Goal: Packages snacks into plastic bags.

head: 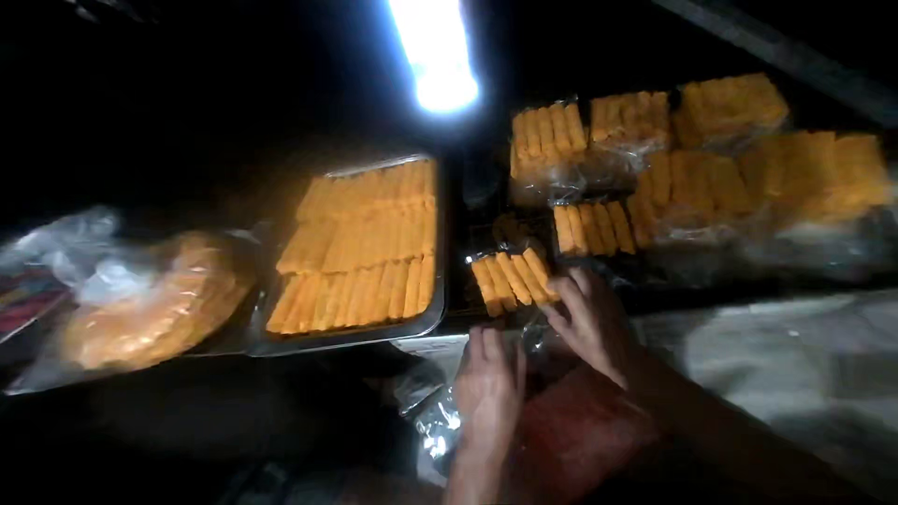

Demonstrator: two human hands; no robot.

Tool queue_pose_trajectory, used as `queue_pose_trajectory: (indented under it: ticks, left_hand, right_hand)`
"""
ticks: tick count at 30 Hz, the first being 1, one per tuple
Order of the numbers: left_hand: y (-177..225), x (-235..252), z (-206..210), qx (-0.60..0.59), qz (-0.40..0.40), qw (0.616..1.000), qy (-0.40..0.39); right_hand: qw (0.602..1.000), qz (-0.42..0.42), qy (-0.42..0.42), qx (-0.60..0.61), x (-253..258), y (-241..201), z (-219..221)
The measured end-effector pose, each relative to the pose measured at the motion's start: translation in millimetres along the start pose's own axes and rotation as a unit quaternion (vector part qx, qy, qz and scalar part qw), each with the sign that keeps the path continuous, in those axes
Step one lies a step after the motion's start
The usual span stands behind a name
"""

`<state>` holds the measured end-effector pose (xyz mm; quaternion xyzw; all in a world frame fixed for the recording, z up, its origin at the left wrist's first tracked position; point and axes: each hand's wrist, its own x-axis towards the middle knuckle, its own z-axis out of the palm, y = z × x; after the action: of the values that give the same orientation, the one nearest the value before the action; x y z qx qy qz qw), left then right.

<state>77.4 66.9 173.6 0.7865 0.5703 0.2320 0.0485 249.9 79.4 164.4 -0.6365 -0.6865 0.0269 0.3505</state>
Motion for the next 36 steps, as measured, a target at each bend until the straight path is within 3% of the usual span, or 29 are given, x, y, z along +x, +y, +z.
queue_pose_trajectory:
  ticks: [3,9,17,22,30,36]
  left_hand:
    - [11.7,18.2,10.7,0.016,0.073,0.996,0.049]
    - [16.6,52.6,20.8,0.035,0.068,0.997,-0.023]
    - [16.9,53.7,18.5,0.017,0.083,0.995,-0.050]
    - [15.2,63.0,30.9,0.031,0.087,0.996,-0.007]
    - [9.4,47.7,20.8,0.023,0.073,0.997,-0.001]
    - [0.2,11.6,-5.5,0.048,-0.018,0.998,-0.036]
  right_hand:
    - [0.999,0.040,-0.027,0.020,-11.6,-2.8,-8.6]
    - [0.990,0.089,-0.089,0.057,-16.1,-5.1,-15.6]
    - [0.994,0.060,-0.037,0.085,-18.9,-4.4,-7.9]
    - [0.995,0.032,-0.011,0.094,-22.4,-5.0,-5.9]
    - [0.996,0.040,-0.014,0.075,-19.0,-0.3,-6.3]
    - [0.997,0.023,0.016,0.073,-18.8,9.0,-12.6]
